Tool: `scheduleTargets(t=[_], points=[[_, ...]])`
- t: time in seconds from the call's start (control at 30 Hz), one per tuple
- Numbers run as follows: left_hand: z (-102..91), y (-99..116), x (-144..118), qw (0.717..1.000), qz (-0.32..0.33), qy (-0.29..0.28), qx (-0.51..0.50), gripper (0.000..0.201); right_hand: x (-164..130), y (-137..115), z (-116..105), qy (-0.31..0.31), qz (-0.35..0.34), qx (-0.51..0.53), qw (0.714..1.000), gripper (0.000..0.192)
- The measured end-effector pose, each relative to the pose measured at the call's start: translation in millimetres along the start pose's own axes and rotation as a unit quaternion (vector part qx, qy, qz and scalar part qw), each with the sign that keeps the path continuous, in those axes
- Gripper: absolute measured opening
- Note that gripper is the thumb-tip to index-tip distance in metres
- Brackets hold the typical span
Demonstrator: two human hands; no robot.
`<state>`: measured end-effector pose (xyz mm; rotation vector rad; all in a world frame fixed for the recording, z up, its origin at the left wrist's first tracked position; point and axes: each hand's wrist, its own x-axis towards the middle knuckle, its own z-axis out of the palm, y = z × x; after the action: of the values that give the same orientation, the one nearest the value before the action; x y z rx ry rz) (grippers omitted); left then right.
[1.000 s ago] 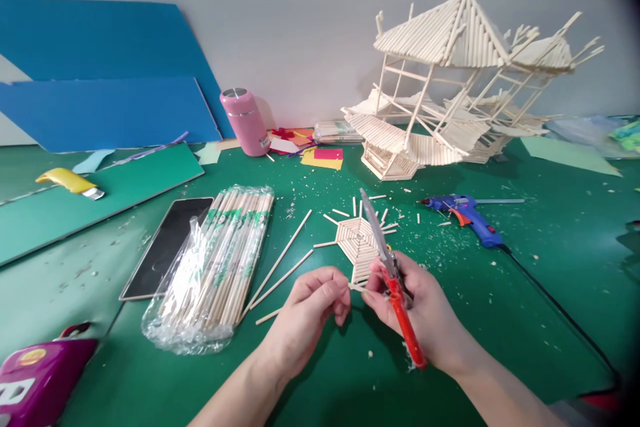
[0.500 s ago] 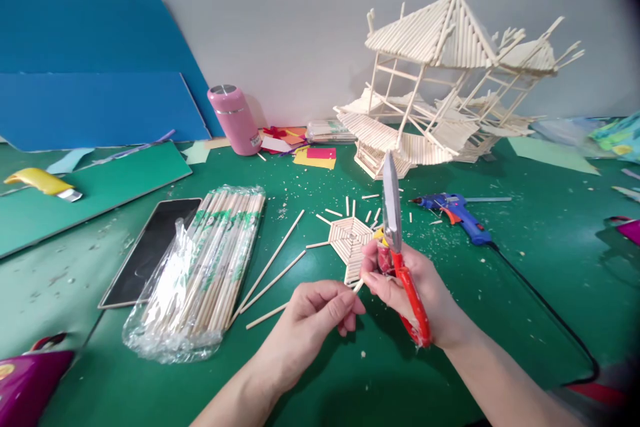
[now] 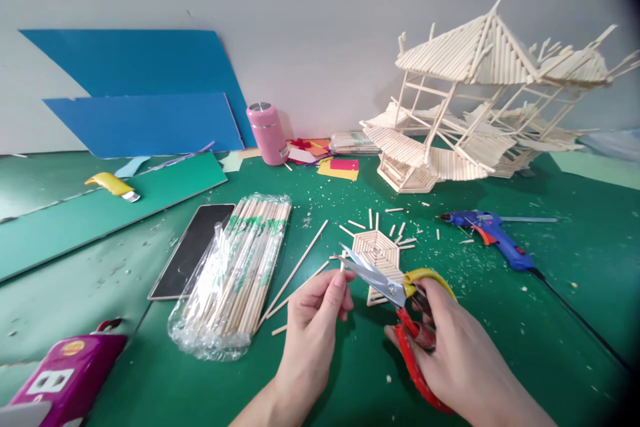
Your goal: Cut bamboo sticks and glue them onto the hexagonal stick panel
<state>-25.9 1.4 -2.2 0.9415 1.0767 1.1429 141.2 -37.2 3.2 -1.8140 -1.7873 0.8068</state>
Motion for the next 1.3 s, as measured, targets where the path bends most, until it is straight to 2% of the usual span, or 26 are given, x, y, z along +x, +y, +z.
scheduleTargets(t=[0.13, 0.4, 0.57, 0.8, 1.03, 1.3], points=[[0.7, 3.1, -0.6, 1.000, 0.003, -0.009, -0.026, 0.030, -3.5, 2.9, 6.2, 0.011, -0.012, -0.024, 1.000, 0.038], [2.4, 6.2, -1.5, 0.998, -0.010, -0.031, -0.057, 0.019, -4.6, 4.2, 11.0, 0.038, -0.036, -0.114, 0.992, 0.036], [3.2, 6.4, 0.4, 0.995, -0.028, -0.017, -0.091, 0.016, -3.6, 3.8, 7.7, 0.013, -0.034, -0.093, 0.995, 0.038], [2.4, 6.2, 0.2, 0.999, -0.009, -0.026, -0.044, 0.016, -2.9, 1.4, 3.2, -0.010, -0.024, -0.125, 0.992, 0.039], [2.8, 5.3, 2.9, 0.999, -0.008, -0.031, -0.032, 0.014, -2.6, 5.0, 1.0, 0.015, -0.042, -0.124, 0.991, 0.039], [1.8, 0.8, 2.0, 0.998, -0.014, -0.013, -0.062, 0.011, -5.4, 8.1, 4.9, 0.002, -0.035, -0.103, 0.994, 0.041]])
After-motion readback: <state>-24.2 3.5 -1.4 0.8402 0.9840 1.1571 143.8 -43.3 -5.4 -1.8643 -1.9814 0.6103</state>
